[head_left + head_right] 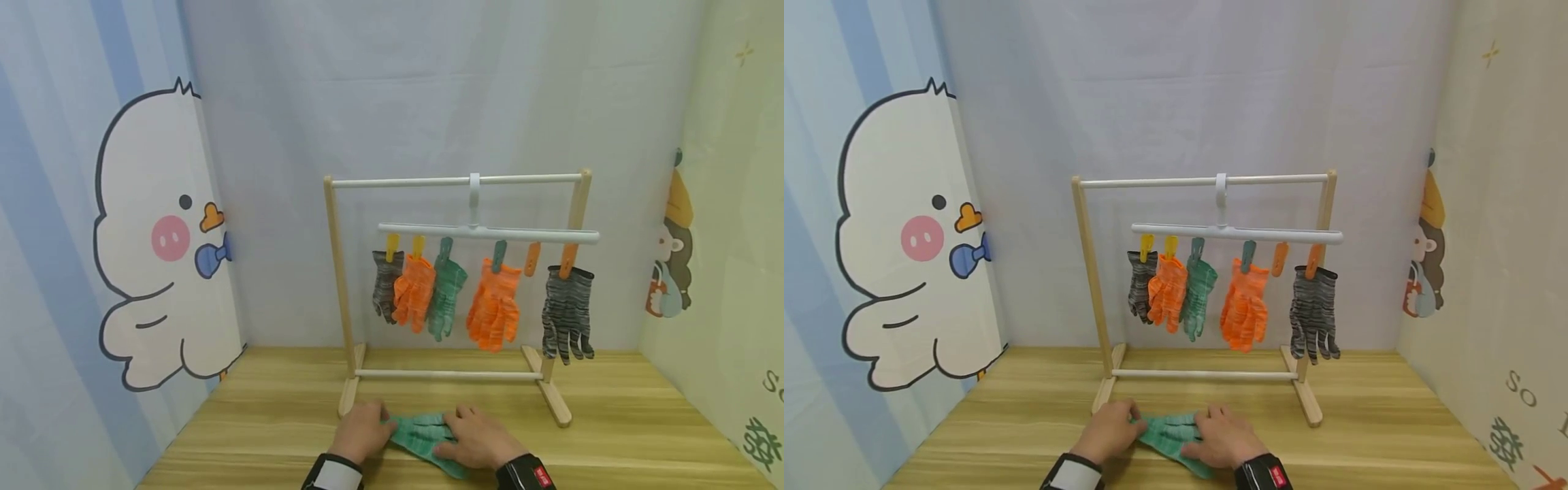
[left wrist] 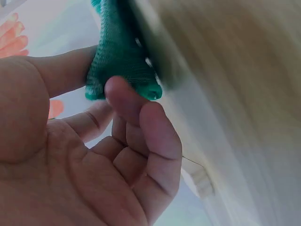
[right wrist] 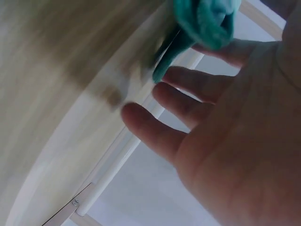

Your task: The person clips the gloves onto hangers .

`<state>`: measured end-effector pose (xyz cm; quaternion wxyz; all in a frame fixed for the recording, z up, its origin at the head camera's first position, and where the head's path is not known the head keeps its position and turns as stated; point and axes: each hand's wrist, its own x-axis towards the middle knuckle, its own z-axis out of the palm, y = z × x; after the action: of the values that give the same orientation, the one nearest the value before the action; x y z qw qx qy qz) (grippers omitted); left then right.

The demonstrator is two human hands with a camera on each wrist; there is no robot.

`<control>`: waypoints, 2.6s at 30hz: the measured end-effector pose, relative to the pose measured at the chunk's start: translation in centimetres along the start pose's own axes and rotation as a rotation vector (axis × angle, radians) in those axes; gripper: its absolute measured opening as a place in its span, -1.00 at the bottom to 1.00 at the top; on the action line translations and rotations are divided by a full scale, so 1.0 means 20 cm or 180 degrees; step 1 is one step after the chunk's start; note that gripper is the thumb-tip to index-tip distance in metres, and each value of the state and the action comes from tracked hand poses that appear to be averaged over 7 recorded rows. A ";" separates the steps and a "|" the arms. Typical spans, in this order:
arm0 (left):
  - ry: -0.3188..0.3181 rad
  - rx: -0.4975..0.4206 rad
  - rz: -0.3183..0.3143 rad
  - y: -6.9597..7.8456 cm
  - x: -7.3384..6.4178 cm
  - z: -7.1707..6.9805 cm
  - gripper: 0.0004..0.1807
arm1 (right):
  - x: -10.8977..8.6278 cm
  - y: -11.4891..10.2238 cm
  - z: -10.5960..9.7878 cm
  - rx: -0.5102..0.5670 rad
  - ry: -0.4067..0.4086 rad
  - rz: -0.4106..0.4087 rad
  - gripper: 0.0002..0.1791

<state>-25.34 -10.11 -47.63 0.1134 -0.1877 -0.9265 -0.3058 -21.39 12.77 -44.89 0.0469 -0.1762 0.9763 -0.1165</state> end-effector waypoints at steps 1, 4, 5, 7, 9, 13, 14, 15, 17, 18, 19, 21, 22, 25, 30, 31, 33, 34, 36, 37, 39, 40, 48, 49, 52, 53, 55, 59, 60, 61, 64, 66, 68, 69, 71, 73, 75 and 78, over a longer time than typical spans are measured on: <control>-0.0009 -0.0052 0.0027 0.01 0.00 0.00 -0.83 | 0.00 -0.01 0.00 0.0043 0.0004 0.0006 -0.22; -0.0039 -0.0230 0.0062 0.03 0.02 -0.01 -0.87 | 0.00 -0.03 -0.01 0.0162 0.0041 -0.0017 -0.16; -0.0044 -0.0299 0.0063 0.04 0.03 -0.02 -0.88 | 0.01 -0.05 -0.01 0.0155 0.0070 -0.0062 -0.15; -0.0049 -0.0380 0.0071 0.06 0.04 -0.02 -0.89 | 0.02 -0.07 -0.02 0.0116 0.0121 -0.0169 -0.14; -0.0034 -0.0409 0.0103 0.08 0.05 -0.03 -0.90 | 0.02 -0.10 -0.03 0.0079 0.0165 -0.0292 -0.16; 0.0031 -0.0335 0.0335 0.10 0.05 -0.04 -0.88 | 0.03 -0.13 -0.02 0.0126 0.0278 -0.0512 -0.29; 0.0058 -0.0304 0.0426 0.11 0.05 -0.04 -0.87 | 0.04 -0.14 -0.02 0.0144 0.0318 -0.0549 -0.33; 0.0067 -0.0288 0.0500 0.12 0.04 -0.04 -0.86 | 0.04 -0.14 -0.01 0.0158 0.0364 -0.0575 -0.37; 0.0075 -0.0272 0.0604 0.13 0.04 -0.05 -0.86 | 0.04 -0.15 -0.01 0.0130 0.0478 -0.0599 -0.43; 0.0072 -0.0282 0.0645 0.14 0.04 -0.05 -0.87 | 0.04 -0.16 -0.01 0.0115 0.0545 -0.0620 -0.46; 0.0071 -0.0312 0.0672 0.14 0.04 -0.05 -0.88 | 0.04 -0.16 -0.01 0.0127 0.0601 -0.0630 -0.50; 0.0072 -0.0406 0.0715 0.16 0.04 -0.05 -0.90 | 0.05 -0.16 -0.01 0.0162 0.0722 -0.0683 -0.59; 0.0079 -0.0456 0.0740 0.16 0.04 -0.05 -0.90 | 0.05 -0.16 -0.02 0.0197 0.0773 -0.0707 -0.63; 0.0098 -0.0592 0.0802 0.18 0.04 -0.06 -0.90 | 0.05 -0.16 -0.02 0.0293 0.0900 -0.0808 -0.72; 0.0105 -0.0650 0.0786 0.18 0.04 -0.05 -0.90 | 0.05 -0.15 -0.02 0.0246 0.1061 -0.0889 -0.73; 0.0097 -0.0658 0.0770 0.18 0.04 -0.05 -0.90 | 0.05 -0.15 -0.02 0.0235 0.1097 -0.0902 -0.74; 0.0098 -0.0665 0.0755 0.19 0.05 -0.05 -0.92 | 0.05 -0.15 -0.01 0.0231 0.1179 -0.0907 -0.78; 0.0120 -0.0649 0.0764 0.19 0.05 -0.05 -0.93 | 0.05 -0.15 -0.01 0.0240 0.1218 -0.0917 -0.82; 0.0139 -0.0639 0.0770 0.19 0.05 -0.05 -0.94 | 0.05 -0.15 -0.01 0.0241 0.1317 -0.0932 -0.87; 0.0165 -0.0620 0.0787 0.19 0.05 -0.05 -0.94 | 0.05 -0.15 -0.01 0.0229 0.1364 -0.0922 -0.88; 0.0203 -0.0582 0.0830 0.19 0.05 -0.05 -0.94 | 0.05 -0.15 -0.01 0.0195 0.1462 -0.0896 -0.87; 0.0223 -0.0545 0.0852 0.19 0.05 -0.05 -0.93 | 0.05 -0.15 -0.01 0.0191 0.1500 -0.0879 -0.86; 0.0086 -0.0316 0.0803 0.19 0.05 -0.05 -0.90 | 0.05 -0.13 -0.03 0.0130 0.1802 -0.0773 -0.85; 0.0070 -0.0291 0.0811 0.19 0.05 -0.05 -0.90 | 0.04 -0.13 -0.03 0.0152 0.1806 -0.0757 -0.85; 0.0022 -0.0279 0.0827 0.19 0.04 -0.06 -0.90 | 0.04 -0.12 -0.04 0.0236 0.1776 -0.0711 -0.85; 0.0000 -0.0308 0.0832 0.19 0.04 -0.06 -0.91 | 0.04 -0.12 -0.05 0.0254 0.1764 -0.0707 -0.85; -0.0035 -0.0383 0.0823 0.19 0.04 -0.06 -0.93 | 0.04 -0.12 -0.05 0.0278 0.1740 -0.0698 -0.86; -0.0070 -0.0512 0.0774 0.19 0.03 -0.07 -0.95 | 0.04 -0.12 -0.07 0.0369 0.1705 -0.0701 -0.89; -0.0066 -0.0533 0.0766 0.20 0.03 -0.07 -0.96 | 0.03 -0.12 -0.08 0.0391 0.1713 -0.0696 -0.90; -0.0060 -0.0549 0.0755 0.20 0.04 -0.08 -0.97 | 0.03 -0.12 -0.08 0.0408 0.1725 -0.0698 -0.90; -0.0064 -0.0585 0.0705 0.21 0.04 -0.09 -0.97 | 0.03 -0.13 -0.10 0.0397 0.1807 -0.0748 -0.90; -0.0030 -0.0579 0.0702 0.22 0.04 -0.10 -0.97 | 0.02 -0.13 -0.11 0.0327 0.1921 -0.0797 -0.89; 0.0034 -0.0553 0.0729 0.23 0.04 -0.11 -0.96 | 0.01 -0.14 -0.13 0.0283 0.2019 -0.0837 -0.88; 0.0077 -0.0537 0.0756 0.24 0.04 -0.12 -0.95 | 0.00 -0.15 -0.14 0.0266 0.2055 -0.0849 -0.87; 0.0151 -0.0516 0.0817 0.25 0.04 -0.14 -0.94 | -0.01 -0.16 -0.17 0.0244 0.2119 -0.0840 -0.86; 0.0214 -0.0515 0.0876 0.27 0.04 -0.16 -0.92 | -0.02 -0.17 -0.19 0.0242 0.2142 -0.0820 -0.85; 0.0269 -0.0506 0.0930 0.28 0.03 -0.19 -0.92 | -0.04 -0.18 -0.21 0.0226 0.2174 -0.0812 -0.85; 0.0332 -0.0522 0.0992 0.31 0.02 -0.22 -0.91 | -0.06 -0.20 -0.25 0.0217 0.2234 -0.0814 -0.84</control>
<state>-22.68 -8.13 -40.74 0.1917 -0.3214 -0.8510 -0.3684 -19.54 10.57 -39.04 -0.2997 -0.2444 0.8986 -0.2071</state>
